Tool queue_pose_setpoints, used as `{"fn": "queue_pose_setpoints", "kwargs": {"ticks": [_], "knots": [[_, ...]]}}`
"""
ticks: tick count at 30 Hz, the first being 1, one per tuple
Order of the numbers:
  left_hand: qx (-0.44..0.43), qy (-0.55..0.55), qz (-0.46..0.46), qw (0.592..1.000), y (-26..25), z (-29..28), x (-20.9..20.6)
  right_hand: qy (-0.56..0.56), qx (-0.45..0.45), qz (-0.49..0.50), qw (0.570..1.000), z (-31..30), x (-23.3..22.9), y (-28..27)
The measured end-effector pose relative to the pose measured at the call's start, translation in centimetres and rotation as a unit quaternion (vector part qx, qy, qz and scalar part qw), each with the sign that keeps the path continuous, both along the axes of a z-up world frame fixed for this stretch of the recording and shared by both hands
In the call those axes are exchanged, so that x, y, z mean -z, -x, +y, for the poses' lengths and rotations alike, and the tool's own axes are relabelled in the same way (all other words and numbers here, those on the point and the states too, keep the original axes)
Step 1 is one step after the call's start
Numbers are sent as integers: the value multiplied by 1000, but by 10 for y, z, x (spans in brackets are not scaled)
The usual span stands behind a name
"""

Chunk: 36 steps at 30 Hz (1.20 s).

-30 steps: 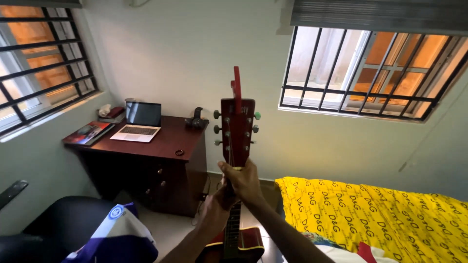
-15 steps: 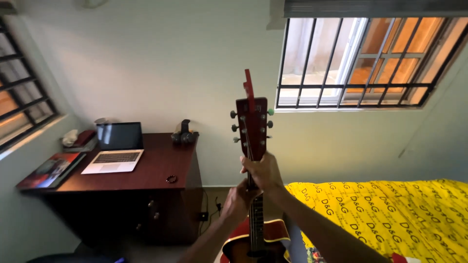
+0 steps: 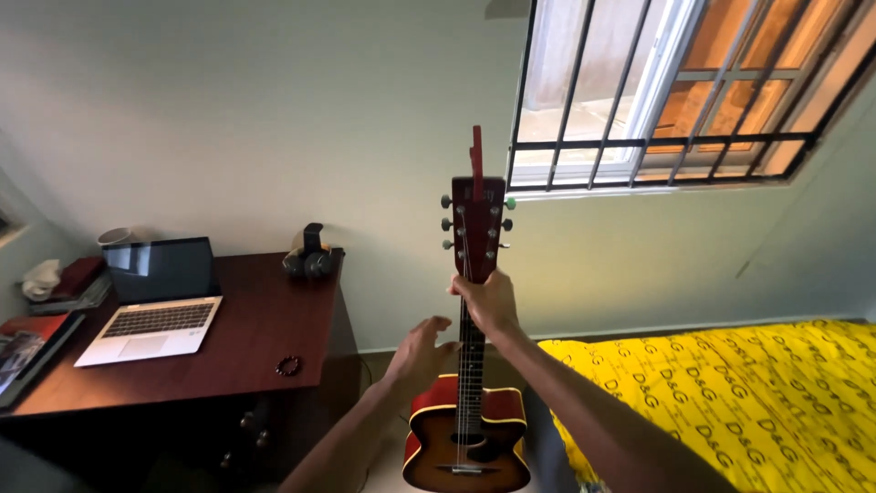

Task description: The recorder organizes personal items in a bedroom, including moving a guitar and placing a booklet and a cup onto a desk.

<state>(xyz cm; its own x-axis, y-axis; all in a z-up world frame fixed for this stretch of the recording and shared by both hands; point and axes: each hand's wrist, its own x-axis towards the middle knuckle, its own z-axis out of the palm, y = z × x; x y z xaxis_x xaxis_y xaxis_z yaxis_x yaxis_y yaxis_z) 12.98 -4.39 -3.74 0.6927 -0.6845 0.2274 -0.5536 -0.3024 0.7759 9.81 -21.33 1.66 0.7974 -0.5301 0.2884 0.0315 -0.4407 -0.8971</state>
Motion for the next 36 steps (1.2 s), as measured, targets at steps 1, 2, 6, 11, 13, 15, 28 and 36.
{"fn": "queue_pose_setpoints", "kwargs": {"ticks": [1,2,6,11,13,15,28,36], "knots": [[14,9,-40,999,-17,-6,10,-5,-4,-28,1000,-9,8,-15],[27,18,-80,996,-33,-12,21,-11,-8,-56,998,-19,17,-29],[4,-24,-44,999,-66,-41,42,-9,7,37,999,-43,28,-64],[-12,-179,51,982,-114,-80,21,-3,36,80,996,-95,49,-133],[-30,-168,45,984,-142,-93,48,-18,49,112,992,-111,54,-158],[-47,-159,38,985,-162,-104,68,-33,63,144,987,-127,66,-181],[-96,-270,106,952,-226,-134,74,-105,72,228,965,-184,149,-288],[-48,-282,106,952,-301,-147,122,-61,95,217,970,-214,174,-339]]}}
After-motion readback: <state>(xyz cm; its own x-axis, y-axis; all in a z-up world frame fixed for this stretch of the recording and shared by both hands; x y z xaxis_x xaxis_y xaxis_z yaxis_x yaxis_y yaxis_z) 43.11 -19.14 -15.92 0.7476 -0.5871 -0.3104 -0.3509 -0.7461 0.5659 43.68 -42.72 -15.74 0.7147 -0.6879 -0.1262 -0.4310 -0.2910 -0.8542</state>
